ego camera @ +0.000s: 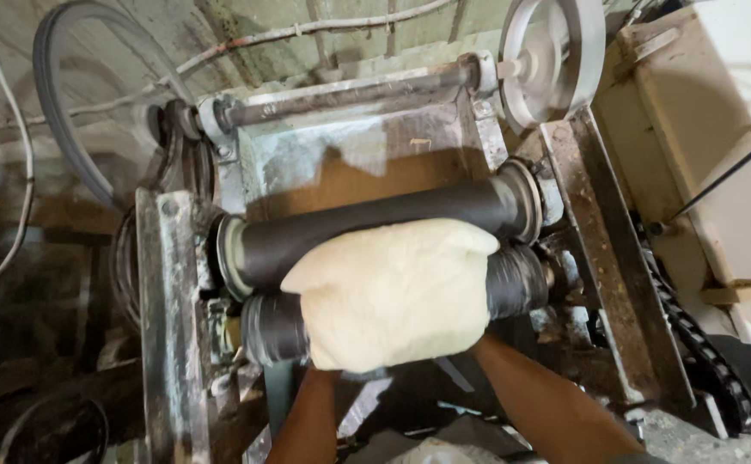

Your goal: The person feeds a piece of dough through the rollers of a mechanical sheeter by hand, catching it on the other side and repeating the process several times.

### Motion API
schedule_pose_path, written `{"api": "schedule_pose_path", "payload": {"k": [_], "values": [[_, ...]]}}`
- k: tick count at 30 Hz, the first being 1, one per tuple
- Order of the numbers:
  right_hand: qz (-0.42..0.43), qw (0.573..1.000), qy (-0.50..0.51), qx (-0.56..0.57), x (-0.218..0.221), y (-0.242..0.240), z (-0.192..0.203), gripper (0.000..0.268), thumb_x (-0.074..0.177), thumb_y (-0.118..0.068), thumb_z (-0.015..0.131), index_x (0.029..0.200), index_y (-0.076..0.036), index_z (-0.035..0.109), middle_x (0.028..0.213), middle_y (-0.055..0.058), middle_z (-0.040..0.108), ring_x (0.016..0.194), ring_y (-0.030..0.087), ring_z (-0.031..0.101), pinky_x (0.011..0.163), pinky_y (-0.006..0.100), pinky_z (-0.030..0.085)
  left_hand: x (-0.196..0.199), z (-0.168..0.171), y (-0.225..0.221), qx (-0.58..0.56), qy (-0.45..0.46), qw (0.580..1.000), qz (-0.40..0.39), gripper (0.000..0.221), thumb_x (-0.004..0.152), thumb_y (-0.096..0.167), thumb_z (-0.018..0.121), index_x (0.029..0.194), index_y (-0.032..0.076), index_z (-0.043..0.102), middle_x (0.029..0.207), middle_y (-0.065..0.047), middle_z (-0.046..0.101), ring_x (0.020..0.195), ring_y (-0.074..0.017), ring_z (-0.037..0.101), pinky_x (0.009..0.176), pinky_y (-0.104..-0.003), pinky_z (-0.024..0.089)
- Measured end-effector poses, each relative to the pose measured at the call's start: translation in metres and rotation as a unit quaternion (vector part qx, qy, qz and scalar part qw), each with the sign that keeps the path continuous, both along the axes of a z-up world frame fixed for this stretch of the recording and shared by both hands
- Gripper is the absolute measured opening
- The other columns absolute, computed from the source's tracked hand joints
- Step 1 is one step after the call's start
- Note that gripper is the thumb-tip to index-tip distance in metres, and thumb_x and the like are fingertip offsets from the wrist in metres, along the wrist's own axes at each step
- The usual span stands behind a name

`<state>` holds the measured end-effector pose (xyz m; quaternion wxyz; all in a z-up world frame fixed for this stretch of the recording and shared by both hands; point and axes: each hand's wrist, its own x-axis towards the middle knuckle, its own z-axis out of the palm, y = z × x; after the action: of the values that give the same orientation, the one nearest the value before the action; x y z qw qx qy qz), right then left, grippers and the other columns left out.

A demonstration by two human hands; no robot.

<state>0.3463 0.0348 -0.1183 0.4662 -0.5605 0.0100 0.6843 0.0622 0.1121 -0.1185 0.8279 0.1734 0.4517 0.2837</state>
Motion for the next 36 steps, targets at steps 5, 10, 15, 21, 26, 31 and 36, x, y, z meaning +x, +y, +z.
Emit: {"api": "schedule_pose_path", "payload": {"k": [5,10,15,21,26,31,36], "values": [[-0.054,0.992,0.026,0.109,-0.027,-0.027,0.074,0.063,0.099,-0.051,0.043,0.146,-0.008,0.050,0.140,0.011,0.063,0.125,0.026,0.061,0.105,0.044,0.048,-0.011,0.034,-0.027,0.071,-0.031,0.996,0.034,0.066,0.102,0.043,0.046,0.152,-0.001,0.041,0.148,-0.019,0.055,0.131,-0.0297,0.058,0.111,-0.043,0.046],[-0.103,0.989,-0.007,0.108,-0.043,-0.045,0.125,0.061,0.100,-0.046,0.042,0.144,-0.006,0.052,0.139,0.012,0.064,0.124,0.028,0.062,0.105,0.044,0.049,-0.008,0.090,-0.068,0.133,-0.061,0.984,0.103,0.066,0.102,0.042,0.047,0.152,-0.001,0.042,0.150,-0.018,0.055,0.132,-0.0287,0.057,0.111,-0.043,0.046],[-0.154,0.978,-0.006,0.140,0.013,-0.066,0.044,0.046,0.103,-0.036,0.037,0.129,-0.004,0.059,0.128,0.014,0.067,0.116,0.030,0.064,0.099,0.046,0.051,-0.008,0.170,-0.092,0.094,-0.048,0.978,0.179,0.070,0.105,0.051,0.036,0.149,-0.003,0.046,0.148,-0.017,0.059,0.134,-0.0275,0.056,0.112,-0.040,0.041],[-0.142,0.981,-0.122,-0.053,0.044,-0.106,0.004,0.041,0.106,-0.042,0.037,0.122,-0.011,0.059,0.121,0.011,0.069,0.109,0.027,0.065,0.096,0.044,0.050,-0.058,0.183,-0.112,0.123,-0.013,0.975,0.186,0.074,0.103,0.055,0.031,0.150,0.000,0.046,0.149,-0.022,0.055,0.136,-0.0316,0.053,0.113,-0.042,0.038],[0.005,0.986,-0.072,-0.149,0.015,-0.096,-0.015,0.045,0.105,-0.043,0.036,0.127,-0.011,0.057,0.125,0.011,0.068,0.112,0.027,0.065,0.097,0.044,0.051,-0.058,0.076,-0.105,-0.033,0.127,0.990,0.044,0.068,0.102,0.049,0.036,0.147,-0.001,0.048,0.145,-0.021,0.057,0.131,-0.0309,0.056,0.109,-0.042,0.042],[0.003,0.995,-0.017,-0.094,-0.003,-0.036,-0.032,0.049,0.104,-0.045,0.035,0.131,-0.010,0.055,0.129,0.011,0.066,0.115,0.027,0.064,0.098,0.044,0.051,-0.005,0.011,-0.039,-0.045,0.066,0.997,0.000,0.063,0.101,0.044,0.042,0.145,-0.001,0.049,0.142,-0.020,0.059,0.127,-0.0302,0.059,0.106,-0.043,0.046],[-0.027,0.999,0.011,-0.033,-0.012,-0.018,-0.010,0.053,0.103,-0.047,0.034,0.136,-0.010,0.054,0.133,0.011,0.065,0.119,0.027,0.063,0.099,0.044,0.052,0.006,0.021,-0.009,0.034,0.005,0.999,0.025,0.058,0.100,0.038,0.048,0.142,-0.001,0.051,0.139,-0.019,0.062,0.123,-0.0296,0.062,0.103,-0.043,0.050]]}}
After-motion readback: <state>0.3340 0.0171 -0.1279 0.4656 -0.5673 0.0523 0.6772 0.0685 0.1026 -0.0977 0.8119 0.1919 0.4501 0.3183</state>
